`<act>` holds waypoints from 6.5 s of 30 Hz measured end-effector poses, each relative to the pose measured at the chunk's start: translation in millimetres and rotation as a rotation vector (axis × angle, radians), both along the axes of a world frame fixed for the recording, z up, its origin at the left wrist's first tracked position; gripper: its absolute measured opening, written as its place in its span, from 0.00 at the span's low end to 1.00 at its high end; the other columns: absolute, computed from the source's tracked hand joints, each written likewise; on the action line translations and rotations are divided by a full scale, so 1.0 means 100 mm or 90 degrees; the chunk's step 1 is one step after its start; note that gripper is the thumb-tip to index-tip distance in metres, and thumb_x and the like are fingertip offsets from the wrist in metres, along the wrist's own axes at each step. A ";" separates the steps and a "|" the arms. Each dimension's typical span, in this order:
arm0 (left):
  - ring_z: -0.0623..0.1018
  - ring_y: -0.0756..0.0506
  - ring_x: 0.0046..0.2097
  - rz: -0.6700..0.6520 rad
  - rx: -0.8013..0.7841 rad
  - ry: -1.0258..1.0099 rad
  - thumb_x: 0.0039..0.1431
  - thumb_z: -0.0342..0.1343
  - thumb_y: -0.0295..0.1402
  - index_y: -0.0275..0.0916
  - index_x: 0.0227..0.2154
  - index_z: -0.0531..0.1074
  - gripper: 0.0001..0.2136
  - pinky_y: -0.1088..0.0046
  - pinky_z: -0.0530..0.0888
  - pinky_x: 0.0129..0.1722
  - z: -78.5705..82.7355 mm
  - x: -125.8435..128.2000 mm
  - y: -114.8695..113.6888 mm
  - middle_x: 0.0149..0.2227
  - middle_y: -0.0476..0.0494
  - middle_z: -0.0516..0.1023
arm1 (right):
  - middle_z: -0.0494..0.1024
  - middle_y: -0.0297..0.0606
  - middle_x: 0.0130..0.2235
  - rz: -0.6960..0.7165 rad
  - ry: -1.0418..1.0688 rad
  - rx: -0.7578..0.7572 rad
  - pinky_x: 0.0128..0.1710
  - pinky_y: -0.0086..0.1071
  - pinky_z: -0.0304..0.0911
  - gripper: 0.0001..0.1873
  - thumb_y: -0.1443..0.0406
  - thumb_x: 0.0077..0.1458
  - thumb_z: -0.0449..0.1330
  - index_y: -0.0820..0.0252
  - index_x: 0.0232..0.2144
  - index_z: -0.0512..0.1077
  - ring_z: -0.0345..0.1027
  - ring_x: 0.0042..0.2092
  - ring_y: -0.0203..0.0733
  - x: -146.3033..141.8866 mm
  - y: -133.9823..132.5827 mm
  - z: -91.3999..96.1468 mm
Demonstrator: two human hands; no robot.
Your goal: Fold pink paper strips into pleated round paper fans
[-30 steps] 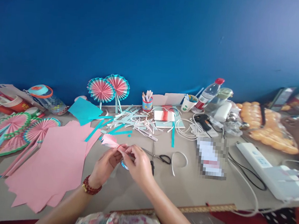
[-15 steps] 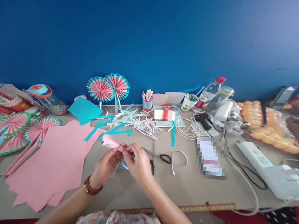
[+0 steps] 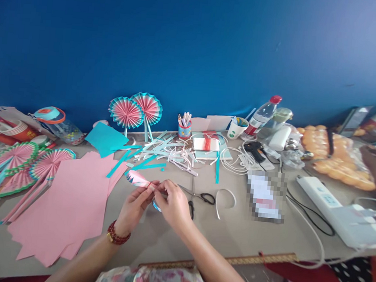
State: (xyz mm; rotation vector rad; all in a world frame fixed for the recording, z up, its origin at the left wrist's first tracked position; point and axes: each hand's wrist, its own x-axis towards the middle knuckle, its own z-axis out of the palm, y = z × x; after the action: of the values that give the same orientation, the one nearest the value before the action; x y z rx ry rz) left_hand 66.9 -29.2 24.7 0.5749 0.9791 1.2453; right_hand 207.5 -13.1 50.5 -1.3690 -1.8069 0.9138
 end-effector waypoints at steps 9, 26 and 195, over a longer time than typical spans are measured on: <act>0.80 0.40 0.46 -0.001 0.005 0.015 0.49 0.66 0.40 0.35 0.39 0.80 0.17 0.64 0.74 0.50 0.00 0.00 0.00 0.43 0.37 0.82 | 0.72 0.32 0.27 0.003 -0.015 -0.008 0.25 0.26 0.52 0.06 0.65 0.56 0.56 0.57 0.27 0.65 0.63 0.27 0.36 0.00 0.00 0.02; 0.79 0.40 0.48 0.026 0.090 0.059 0.56 0.60 0.37 0.38 0.32 0.81 0.09 0.64 0.73 0.53 -0.01 -0.02 0.06 0.41 0.42 0.83 | 0.79 0.38 0.38 0.053 0.058 0.005 0.36 0.28 0.64 0.10 0.65 0.60 0.54 0.55 0.40 0.76 0.72 0.37 0.41 0.07 -0.05 -0.03; 0.79 0.40 0.43 -0.260 0.426 0.697 0.62 0.53 0.30 0.48 0.49 0.74 0.15 0.68 0.72 0.44 0.59 -0.32 0.07 0.41 0.43 0.81 | 0.75 0.38 0.43 0.090 -0.124 0.155 0.35 0.29 0.64 0.09 0.69 0.58 0.55 0.55 0.42 0.67 0.72 0.38 0.41 0.13 -0.09 0.04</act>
State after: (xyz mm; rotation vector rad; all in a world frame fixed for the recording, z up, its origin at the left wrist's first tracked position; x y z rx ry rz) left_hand 34.9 -22.1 84.0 2.0096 1.1995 0.8138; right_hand 220.6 -21.6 54.7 -1.2218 -2.1077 0.6208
